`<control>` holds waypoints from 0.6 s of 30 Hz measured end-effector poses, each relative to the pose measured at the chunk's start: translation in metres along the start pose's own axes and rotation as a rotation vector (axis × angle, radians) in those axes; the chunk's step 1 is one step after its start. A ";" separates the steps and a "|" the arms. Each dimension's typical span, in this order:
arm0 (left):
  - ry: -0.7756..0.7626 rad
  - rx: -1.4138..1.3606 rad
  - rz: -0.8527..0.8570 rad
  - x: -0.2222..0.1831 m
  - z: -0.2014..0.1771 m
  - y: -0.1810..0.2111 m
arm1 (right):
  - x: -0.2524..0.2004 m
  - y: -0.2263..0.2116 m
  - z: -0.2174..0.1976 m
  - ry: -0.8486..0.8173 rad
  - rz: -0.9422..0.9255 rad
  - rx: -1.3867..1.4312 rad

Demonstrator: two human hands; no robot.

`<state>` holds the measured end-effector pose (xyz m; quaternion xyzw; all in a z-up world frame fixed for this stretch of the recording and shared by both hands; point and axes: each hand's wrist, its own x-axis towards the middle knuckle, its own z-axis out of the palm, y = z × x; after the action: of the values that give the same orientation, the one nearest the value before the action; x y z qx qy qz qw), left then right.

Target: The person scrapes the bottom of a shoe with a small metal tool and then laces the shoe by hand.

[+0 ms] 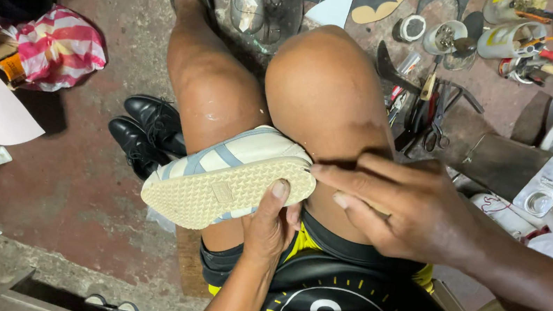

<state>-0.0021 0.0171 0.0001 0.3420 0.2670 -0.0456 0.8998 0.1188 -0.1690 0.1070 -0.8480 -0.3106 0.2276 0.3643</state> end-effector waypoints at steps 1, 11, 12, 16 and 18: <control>0.009 0.002 0.005 0.000 0.001 0.001 | -0.001 -0.002 0.001 0.034 -0.042 -0.046; 0.024 0.023 -0.016 0.002 0.001 -0.004 | 0.008 -0.010 0.000 0.127 -0.187 -0.377; 0.016 0.030 -0.017 0.003 0.000 -0.005 | 0.012 -0.008 -0.002 0.117 -0.178 -0.392; 0.088 0.041 -0.092 0.003 -0.003 -0.007 | 0.025 -0.002 -0.003 0.104 -0.270 -0.404; 0.081 0.027 -0.085 0.004 -0.004 -0.007 | 0.033 0.002 -0.004 0.090 -0.306 -0.363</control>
<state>-0.0023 0.0149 -0.0088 0.3440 0.3167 -0.0737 0.8809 0.1452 -0.1485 0.1026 -0.8518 -0.4548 0.0720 0.2499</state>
